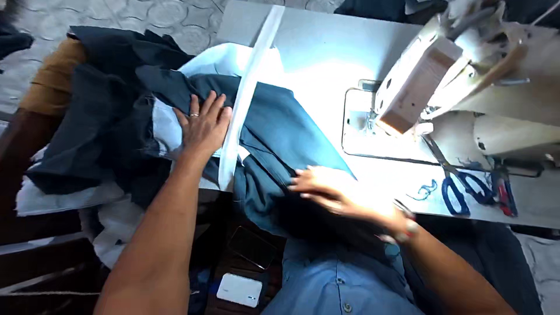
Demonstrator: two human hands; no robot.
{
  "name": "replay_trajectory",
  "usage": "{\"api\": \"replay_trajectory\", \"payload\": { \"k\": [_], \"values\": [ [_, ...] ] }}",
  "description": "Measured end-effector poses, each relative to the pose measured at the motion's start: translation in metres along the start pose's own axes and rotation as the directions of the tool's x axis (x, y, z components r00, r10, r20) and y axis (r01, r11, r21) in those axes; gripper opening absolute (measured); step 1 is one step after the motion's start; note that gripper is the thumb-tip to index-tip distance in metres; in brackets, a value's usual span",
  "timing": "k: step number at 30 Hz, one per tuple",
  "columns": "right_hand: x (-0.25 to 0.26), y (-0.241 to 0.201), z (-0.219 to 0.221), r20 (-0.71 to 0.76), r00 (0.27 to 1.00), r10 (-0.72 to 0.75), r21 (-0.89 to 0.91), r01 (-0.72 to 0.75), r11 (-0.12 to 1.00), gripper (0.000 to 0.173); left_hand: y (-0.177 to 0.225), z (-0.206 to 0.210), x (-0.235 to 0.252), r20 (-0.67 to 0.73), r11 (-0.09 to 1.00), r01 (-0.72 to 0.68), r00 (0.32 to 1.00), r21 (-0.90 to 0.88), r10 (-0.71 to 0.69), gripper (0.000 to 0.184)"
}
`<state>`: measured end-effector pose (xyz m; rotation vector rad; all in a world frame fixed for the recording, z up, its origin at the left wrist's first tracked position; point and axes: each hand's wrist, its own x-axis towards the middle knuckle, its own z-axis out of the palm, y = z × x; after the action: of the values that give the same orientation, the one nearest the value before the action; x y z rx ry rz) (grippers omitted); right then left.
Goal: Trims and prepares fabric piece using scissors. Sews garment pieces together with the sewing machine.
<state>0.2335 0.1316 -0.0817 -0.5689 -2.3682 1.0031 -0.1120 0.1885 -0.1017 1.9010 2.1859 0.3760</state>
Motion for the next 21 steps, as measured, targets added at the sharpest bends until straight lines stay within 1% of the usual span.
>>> {"api": "replay_trajectory", "payload": {
  "k": [1,2,3,4,5,6,7,8,9,10,11,12,13,14,15,16,17,18,19,20,21],
  "values": [
    [-0.041,-0.008,-0.013,-0.172,0.983,0.062,0.027,-0.058,0.998,0.027,0.001,-0.004,-0.001,0.023,0.997,0.030,0.999,-0.070,-0.029,0.068],
    [-0.076,-0.014,-0.024,-0.361,0.920,0.151,-0.002,-0.162,0.987,0.025,0.005,-0.009,-0.003,0.031,0.982,0.067,0.998,-0.178,-0.063,0.069],
    [-0.106,-0.018,-0.030,-0.518,0.824,0.232,-0.046,-0.297,0.954,0.024,0.011,-0.015,-0.007,0.014,0.954,0.092,0.996,-0.287,-0.092,0.071],
    [-0.131,-0.021,-0.033,-0.608,0.739,0.290,-0.081,-0.422,0.903,0.024,0.022,-0.020,-0.016,-0.037,0.936,0.069,0.996,-0.344,-0.087,0.070],
    [-0.151,-0.024,-0.033,-0.643,0.689,0.334,-0.096,-0.505,0.857,0.025,0.037,-0.023,-0.028,-0.116,0.928,0.000,0.992,-0.374,-0.047,0.066],
    [-0.165,-0.028,-0.030,-0.651,0.666,0.363,-0.095,-0.546,0.833,0.025,0.057,-0.023,-0.043,-0.211,0.915,-0.096,0.977,-0.391,0.013,0.057],
    [-0.174,-0.031,-0.023,-0.650,0.664,0.370,-0.088,-0.549,0.831,0.025,0.077,-0.019,-0.062,-0.297,0.896,-0.211,0.950,-0.391,0.094,0.046],
    [-0.177,-0.034,-0.015,-0.633,0.684,0.362,-0.074,-0.520,0.851,0.023,0.096,-0.013,-0.083,-0.342,0.858,-0.308,0.924,-0.411,0.168,0.034],
    [-0.176,-0.034,-0.006,-0.605,0.715,0.351,-0.052,-0.475,0.878,0.022,0.115,-0.006,-0.104,-0.327,0.822,-0.356,0.919,-0.444,0.222,0.023],
    [-0.172,-0.034,0.004,-0.560,0.751,0.350,-0.029,-0.440,0.898,0.022,0.130,0.004,-0.121,-0.289,0.786,-0.378,0.920,-0.488,0.263,0.018],
    [-0.166,-0.033,0.013,-0.495,0.787,0.368,-0.026,-0.436,0.900,0.023,0.142,0.014,-0.137,-0.223,0.764,-0.371,0.929,-0.528,0.297,0.015],
    [-0.160,-0.032,0.021,-0.411,0.815,0.408,-0.054,-0.469,0.882,0.028,0.151,0.022,-0.150,-0.139,0.770,-0.334,0.941,-0.543,0.310,0.016],
    [-0.155,-0.032,0.027,-0.306,0.827,0.471,-0.106,-0.521,0.847,0.038,0.157,0.027,-0.161,-0.038,0.804,-0.274,0.953,-0.527,0.300,0.019],
    [-0.151,-0.032,0.032,-0.195,0.814,0.547,-0.167,-0.577,0.800,0.048,0.161,0.029,-0.171,0.078,0.850,-0.198,0.960,-0.487,0.269,0.023],
    [-0.148,-0.031,0.037,-0.112,0.784,0.610,-0.237,-0.618,0.750,0.051,0.165,0.028,-0.179,0.206,0.886,-0.118,0.951,-0.448,0.231,0.029],
    [-0.149,-0.028,0.044,-0.092,0.765,0.637,-0.297,-0.632,0.716,0.043,0.168,0.026,-0.184,0.352,0.907,-0.042,0.913,-0.420,0.205,0.036],
    [-0.152,-0.024,0.051,-0.134,0.769,0.625,-0.344,-0.628,0.698,0.031,0.171,0.026,-0.186,0.500,0.915,0.020,0.842,-0.402,0.202,0.042],
    [-0.157,-0.021,0.054,-0.184,0.769,0.612,-0.345,-0.633,0.693,0.021,0.176,0.027,-0.188,0.635,0.916,0.064,0.739,-0.397,0.224,0.045],
    [-0.162,-0.021,0.052,-0.240,0.773,0.588,-0.309,-0.635,0.708,0.015,0.181,0.032,-0.189,0.724,0.907,0.083,0.634,-0.414,0.272,0.046],
    [-0.166,-0.025,0.045,-0.312,0.782,0.540,-0.243,-0.615,0.750,0.013,0.186,0.040,-0.191,0.747,0.881,0.081,0.571,-0.466,0.342,0.044],
    [-0.168,-0.030,0.035,-0.408,0.793,0.452,-0.189,-0.558,0.808,0.013,0.192,0.049,-0.196,0.715,0.837,0.079,0.566,-0.542,0.410,0.040]
  ]
}}
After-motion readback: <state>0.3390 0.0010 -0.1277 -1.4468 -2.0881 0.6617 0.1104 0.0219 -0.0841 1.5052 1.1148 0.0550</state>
